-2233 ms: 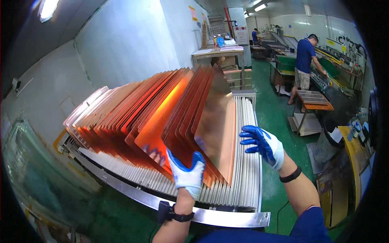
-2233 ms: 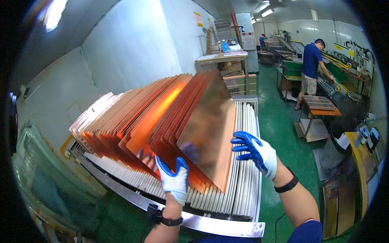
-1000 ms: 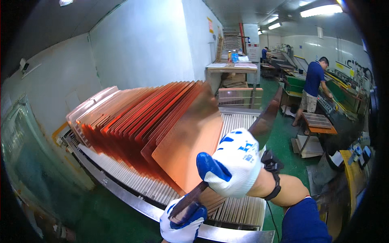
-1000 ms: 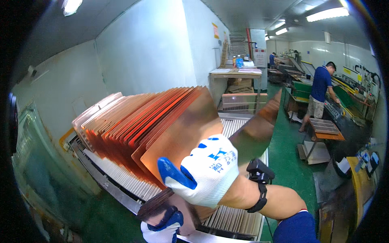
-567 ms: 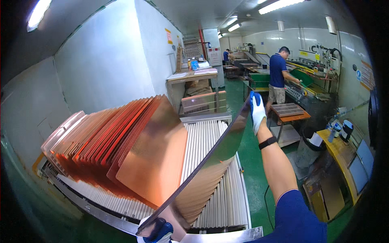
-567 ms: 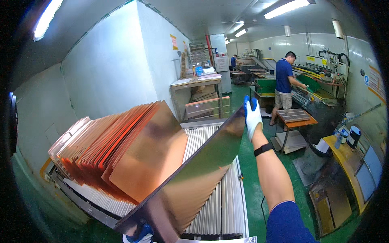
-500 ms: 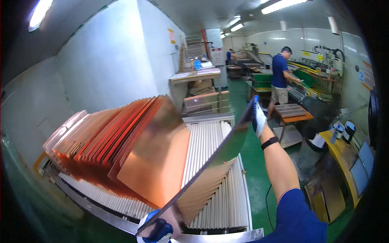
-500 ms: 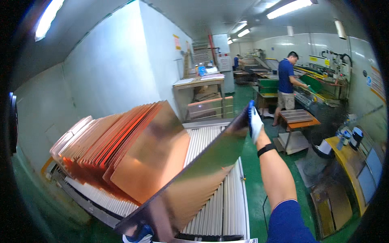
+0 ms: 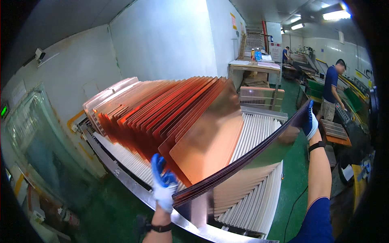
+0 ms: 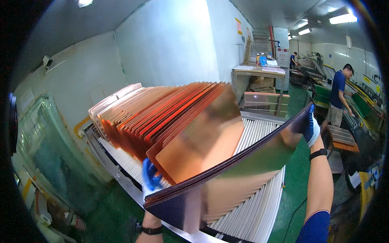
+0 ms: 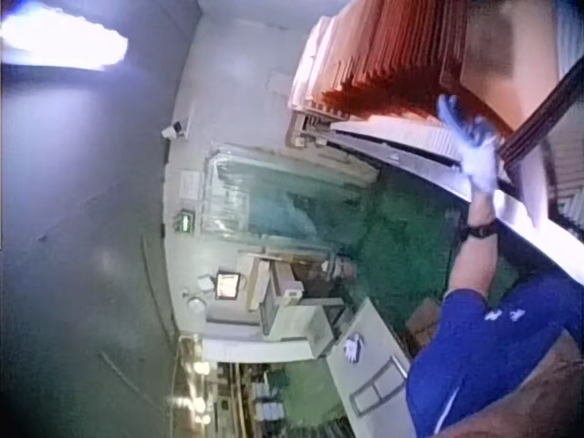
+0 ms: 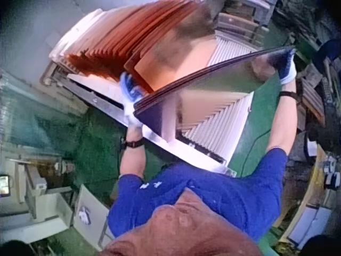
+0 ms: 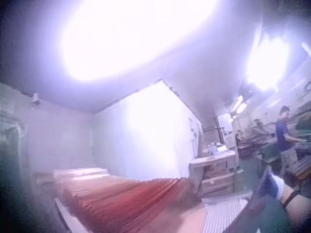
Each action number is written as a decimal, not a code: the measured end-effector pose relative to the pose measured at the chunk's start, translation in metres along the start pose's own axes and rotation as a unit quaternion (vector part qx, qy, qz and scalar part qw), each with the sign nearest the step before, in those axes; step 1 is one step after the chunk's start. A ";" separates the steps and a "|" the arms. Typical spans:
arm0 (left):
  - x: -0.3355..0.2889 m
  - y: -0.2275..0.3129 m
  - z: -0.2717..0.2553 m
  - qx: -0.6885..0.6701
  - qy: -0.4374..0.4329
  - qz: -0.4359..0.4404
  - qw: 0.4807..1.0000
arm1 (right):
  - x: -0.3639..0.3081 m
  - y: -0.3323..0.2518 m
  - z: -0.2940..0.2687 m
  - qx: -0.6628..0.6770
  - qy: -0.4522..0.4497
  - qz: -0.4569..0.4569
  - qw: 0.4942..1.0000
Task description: The recorder is seen operating machinery to process and organize metal panels in a manufacturing environment.
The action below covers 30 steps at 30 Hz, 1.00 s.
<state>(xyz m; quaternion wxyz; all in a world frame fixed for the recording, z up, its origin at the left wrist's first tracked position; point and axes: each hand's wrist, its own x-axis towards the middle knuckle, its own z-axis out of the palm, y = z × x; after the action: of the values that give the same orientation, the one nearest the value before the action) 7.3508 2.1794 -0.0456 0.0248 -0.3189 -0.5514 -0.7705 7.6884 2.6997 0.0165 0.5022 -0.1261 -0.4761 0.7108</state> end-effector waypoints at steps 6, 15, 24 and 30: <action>0.011 -0.026 0.066 -0.021 0.075 -0.018 0.997 | -0.007 0.001 0.010 -0.001 0.034 -0.008 0.999; 0.018 -0.014 0.075 -0.149 0.139 -0.051 0.978 | -0.012 -0.003 0.000 -0.069 0.032 -0.051 0.996; 0.043 0.009 0.073 0.209 0.053 -0.028 0.976 | -0.025 -0.003 0.034 -0.102 0.092 -0.058 0.989; 0.055 -0.030 0.115 -0.128 0.061 -0.088 0.986 | -0.026 -0.002 0.031 -0.091 0.077 -0.080 0.990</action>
<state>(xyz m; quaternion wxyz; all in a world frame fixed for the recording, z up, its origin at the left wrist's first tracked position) 7.3487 2.3082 -0.0205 -0.0507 -0.2225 -0.4720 -0.8515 7.6810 2.6608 0.0267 0.5791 -0.1872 -0.5068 0.6105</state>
